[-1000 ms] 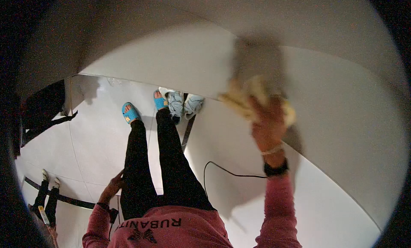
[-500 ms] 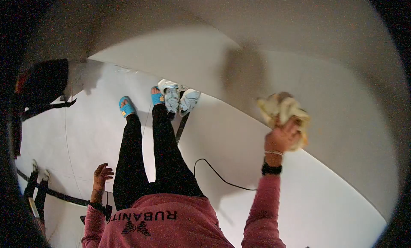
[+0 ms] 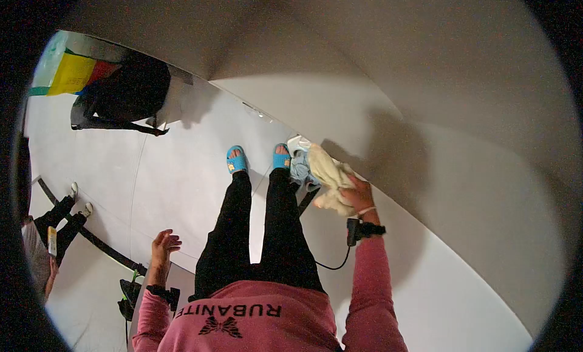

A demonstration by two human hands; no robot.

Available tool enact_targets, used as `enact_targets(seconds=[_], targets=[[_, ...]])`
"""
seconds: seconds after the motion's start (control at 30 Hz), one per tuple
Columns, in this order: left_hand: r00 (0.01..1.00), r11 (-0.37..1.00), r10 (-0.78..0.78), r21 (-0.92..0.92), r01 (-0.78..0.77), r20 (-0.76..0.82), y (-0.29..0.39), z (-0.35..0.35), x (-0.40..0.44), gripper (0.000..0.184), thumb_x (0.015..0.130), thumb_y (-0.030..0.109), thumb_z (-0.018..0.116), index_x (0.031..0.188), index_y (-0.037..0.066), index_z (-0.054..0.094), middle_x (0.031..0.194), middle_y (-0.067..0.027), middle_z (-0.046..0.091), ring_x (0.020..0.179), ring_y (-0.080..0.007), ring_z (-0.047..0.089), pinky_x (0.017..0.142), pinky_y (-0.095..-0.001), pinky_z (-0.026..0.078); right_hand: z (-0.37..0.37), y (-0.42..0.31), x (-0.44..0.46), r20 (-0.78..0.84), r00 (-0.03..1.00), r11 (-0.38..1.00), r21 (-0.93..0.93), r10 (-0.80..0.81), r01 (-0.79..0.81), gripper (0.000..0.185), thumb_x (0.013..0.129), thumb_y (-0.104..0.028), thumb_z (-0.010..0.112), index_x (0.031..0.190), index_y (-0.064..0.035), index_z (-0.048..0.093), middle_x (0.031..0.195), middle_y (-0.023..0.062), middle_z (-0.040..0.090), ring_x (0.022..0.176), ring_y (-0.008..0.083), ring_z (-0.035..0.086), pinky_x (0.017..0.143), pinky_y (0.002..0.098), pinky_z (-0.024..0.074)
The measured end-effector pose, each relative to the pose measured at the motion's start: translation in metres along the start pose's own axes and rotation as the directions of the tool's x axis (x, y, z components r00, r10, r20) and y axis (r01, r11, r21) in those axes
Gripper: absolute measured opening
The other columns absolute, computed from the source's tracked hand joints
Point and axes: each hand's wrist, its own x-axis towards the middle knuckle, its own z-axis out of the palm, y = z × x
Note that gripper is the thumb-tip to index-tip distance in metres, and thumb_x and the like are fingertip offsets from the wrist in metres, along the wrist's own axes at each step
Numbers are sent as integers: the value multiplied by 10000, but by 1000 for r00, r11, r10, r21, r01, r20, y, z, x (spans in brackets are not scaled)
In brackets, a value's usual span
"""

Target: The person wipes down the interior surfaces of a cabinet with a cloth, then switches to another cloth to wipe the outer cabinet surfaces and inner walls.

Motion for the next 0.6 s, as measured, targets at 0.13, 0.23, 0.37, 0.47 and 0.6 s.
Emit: enact_targets(seconds=[0.13, 0.23, 0.37, 0.47, 0.6], targets=[[998, 998, -52, -17, 52, 26, -14, 20, 5, 396, 875, 331, 542, 1107, 9, 523, 866, -122, 627, 742, -223, 635, 636, -324, 505, -40, -35, 10, -144, 989, 970, 243, 18, 18, 447, 722, -156, 694, 1134, -22, 585, 999, 138, 647, 909, 249, 615, 835, 333, 470], [997, 999, -47, -23, 49, 67, -27, 41, 4, 378, 882, 322, 533, 1103, 16, 527, 865, -131, 632, 739, -231, 641, 623, -326, 508, -60, 0, 44, -419, 908, 938, 320, 16, 132, 446, 773, -144, 656, 1190, -31, 544, 1077, 139, 613, 949, 257, 593, 859, 343, 458], [985, 987, -144, -59, 150, 96, -44, 61, -4, 327, 900, 278, 510, 1091, 13, 529, 869, -139, 633, 731, -236, 646, 611, -324, 514, -41, 49, 89, -580, 814, 995, 93, 38, 19, 574, 820, -300, 596, 1292, -21, 427, 1233, 177, 513, 1104, 306, 514, 937, 376, 405], [970, 969, -236, -55, 239, 57, -56, 73, -11, 300, 907, 241, 502, 1086, 2, 527, 869, -149, 631, 742, -244, 646, 613, -324, 515, 33, 141, 143, -606, 785, 825, -372, 131, -425, 719, 831, -475, 470, 1358, -16, 300, 1215, 213, 516, 1139, 361, 488, 973, 433, 363], [978, 975, -206, -82, 208, 32, -66, 73, -22, 373, 888, 281, 535, 1115, -14, 510, 878, -162, 628, 754, -268, 642, 642, -345, 516, 94, -12, 154, -514, 666, 670, -216, 540, -710, 775, 768, -490, 506, 1397, -126, 237, 1198, 212, 522, 1170, 428, 408, 973, 518, 305]])
